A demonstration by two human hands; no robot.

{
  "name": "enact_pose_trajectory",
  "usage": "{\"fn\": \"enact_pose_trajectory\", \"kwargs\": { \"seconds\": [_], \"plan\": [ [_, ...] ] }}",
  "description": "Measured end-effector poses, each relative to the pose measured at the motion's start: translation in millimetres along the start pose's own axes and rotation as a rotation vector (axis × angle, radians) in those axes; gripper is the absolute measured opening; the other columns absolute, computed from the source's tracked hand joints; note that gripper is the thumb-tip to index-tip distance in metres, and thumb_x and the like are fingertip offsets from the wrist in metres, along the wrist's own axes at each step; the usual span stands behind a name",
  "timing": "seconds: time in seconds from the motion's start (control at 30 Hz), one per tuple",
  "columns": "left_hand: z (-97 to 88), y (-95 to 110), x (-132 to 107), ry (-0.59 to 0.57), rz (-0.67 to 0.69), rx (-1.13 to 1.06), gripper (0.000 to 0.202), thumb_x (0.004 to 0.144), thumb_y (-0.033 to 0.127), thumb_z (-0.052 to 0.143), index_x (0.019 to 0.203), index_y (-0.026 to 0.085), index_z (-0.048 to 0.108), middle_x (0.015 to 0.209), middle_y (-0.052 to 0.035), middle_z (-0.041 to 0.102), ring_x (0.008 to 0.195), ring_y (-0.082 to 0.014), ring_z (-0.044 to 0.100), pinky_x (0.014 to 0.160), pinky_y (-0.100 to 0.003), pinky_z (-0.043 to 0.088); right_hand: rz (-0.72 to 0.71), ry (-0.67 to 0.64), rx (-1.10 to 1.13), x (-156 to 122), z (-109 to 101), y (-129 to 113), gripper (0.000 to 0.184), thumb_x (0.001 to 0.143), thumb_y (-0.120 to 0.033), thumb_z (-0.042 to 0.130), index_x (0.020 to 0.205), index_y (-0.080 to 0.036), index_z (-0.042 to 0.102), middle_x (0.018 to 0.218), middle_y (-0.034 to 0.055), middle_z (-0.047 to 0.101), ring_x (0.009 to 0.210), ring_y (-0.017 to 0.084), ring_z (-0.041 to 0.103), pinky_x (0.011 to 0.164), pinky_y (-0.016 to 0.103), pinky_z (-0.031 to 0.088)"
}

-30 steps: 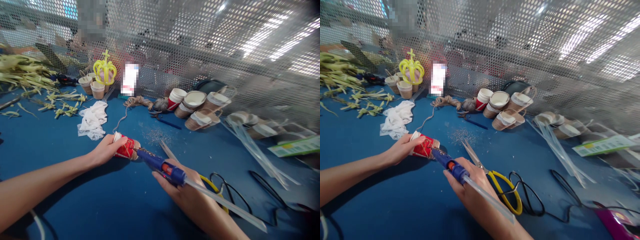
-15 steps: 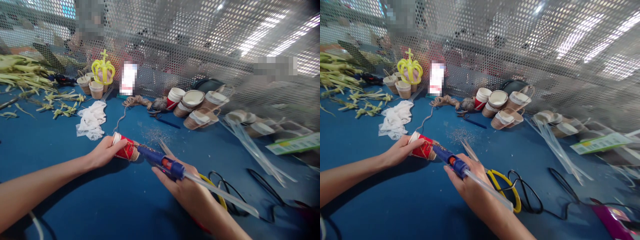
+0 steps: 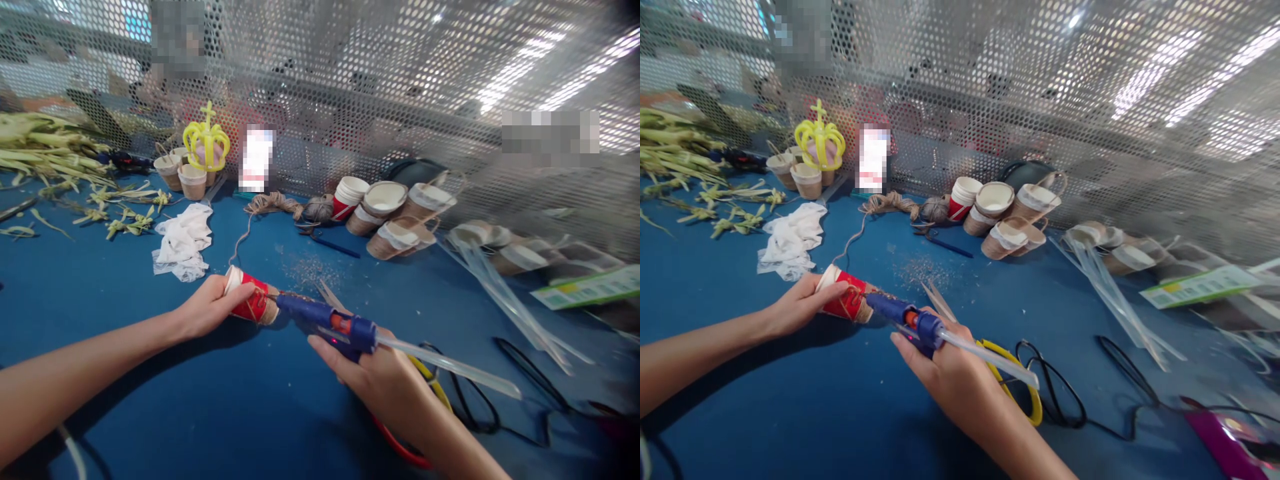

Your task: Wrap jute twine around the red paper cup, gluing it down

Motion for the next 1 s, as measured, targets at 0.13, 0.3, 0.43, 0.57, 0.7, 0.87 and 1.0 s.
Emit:
{"fn": "enact_pose_trajectory", "kwargs": {
  "seconds": [0.13, 0.3, 0.43, 0.57, 0.7, 0.87, 1.0],
  "plan": [
    [-0.2, 2, -1, 0.016, 0.023, 0.103, 0.035, 0.083, 0.037, 0.041, 0.086, 0.012, 0.067, 0.069, -0.0027, 0.065, 0.057, -0.0112, 0.05, 0.054, -0.019, 0.038, 0.047, 0.027, 0.031, 4, 6, 2, 0.018, 0.078, -0.038, 0.05, 0.078, -0.024, 0.061, 0.045, -0.0015, 0.054, 0.05, 0.018, 0.059, 0.042, 0.026, 0.043],
    [0.3, 1, 0, 0.016, 0.01, 0.068, 0.036, 0.082, 0.039, 0.042, 0.089, 0.014, 0.067, 0.075, -0.0035, 0.066, 0.061, -0.0129, 0.053, 0.058, -0.02, 0.04, 0.113, 0.075, 0.028, 1, 8, 3, 0.015, 0.075, -0.037, 0.054, 0.078, -0.024, 0.06, 0.053, 0.0011, 0.059, 0.059, 0.021, 0.062, 0.045, 0.028, 0.046],
    [0.5, 0, 0, -0.007, 0.007, 0.053, 0.037, 0.082, 0.039, 0.041, 0.09, 0.014, 0.066, 0.081, -0.0054, 0.067, 0.066, -0.0147, 0.055, 0.06, -0.021, 0.041, 0.069, 0.027, 0.073, 4, 5, 0, 0.014, 0.077, -0.035, 0.051, 0.079, -0.025, 0.06, 0.049, 0.0007, 0.058, 0.057, 0.021, 0.062, 0.045, 0.029, 0.046],
    [-0.8, 3, -2, 0.02, 0.082, 0.194, 0.034, 0.083, 0.035, 0.041, 0.079, 0.013, 0.066, 0.066, -0.002, 0.062, 0.056, -0.0119, 0.047, 0.053, -0.02, 0.037, 0.09, 0.019, 0.125, 10, 4, -3, 0.016, 0.078, -0.033, 0.049, 0.082, -0.023, 0.06, 0.055, 0.002, 0.061, 0.059, 0.02, 0.062, 0.046, 0.027, 0.046],
    [-0.4, 4, -3, 0.031, 0.076, 0.18, 0.035, 0.083, 0.036, 0.041, 0.08, 0.013, 0.066, 0.065, -0.0017, 0.062, 0.055, -0.0114, 0.047, 0.053, -0.019, 0.037, 0.095, 0.037, 0.114, 9, 4, -4, 0.017, 0.077, -0.034, 0.049, 0.083, -0.023, 0.06, 0.056, 0.0013, 0.061, 0.059, 0.02, 0.062, 0.045, 0.026, 0.046],
    [0.7, 2, -2, 0.006, 0.027, 0.109, 0.036, 0.083, 0.038, 0.041, 0.088, 0.014, 0.067, 0.072, -0.0023, 0.065, 0.058, -0.0121, 0.051, 0.055, -0.019, 0.038, 0.06, 0.015, 0.077, 7, -2, -5, 0.017, 0.078, -0.035, 0.048, 0.074, -0.024, 0.061, 0.045, 0.0001, 0.055, 0.05, 0.019, 0.06, 0.041, 0.026, 0.044],
    [-0.2, 1, -2, 0.035, 0.048, 0.144, 0.035, 0.082, 0.038, 0.043, 0.083, 0.014, 0.067, 0.066, -0.0011, 0.063, 0.056, -0.0119, 0.049, 0.053, -0.019, 0.037, 0.053, 0.012, 0.048, 7, -3, -3, 0.018, 0.078, -0.036, 0.048, 0.072, -0.025, 0.061, 0.041, -0.0007, 0.051, 0.049, 0.02, 0.059, 0.041, 0.027, 0.044]
  ]
}}
Point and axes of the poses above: each hand's wrist, its own x-axis towards the middle knuckle, its own z-axis out of the palm, y = z × x, the point moved 3 cm from there along x, towards the middle knuckle
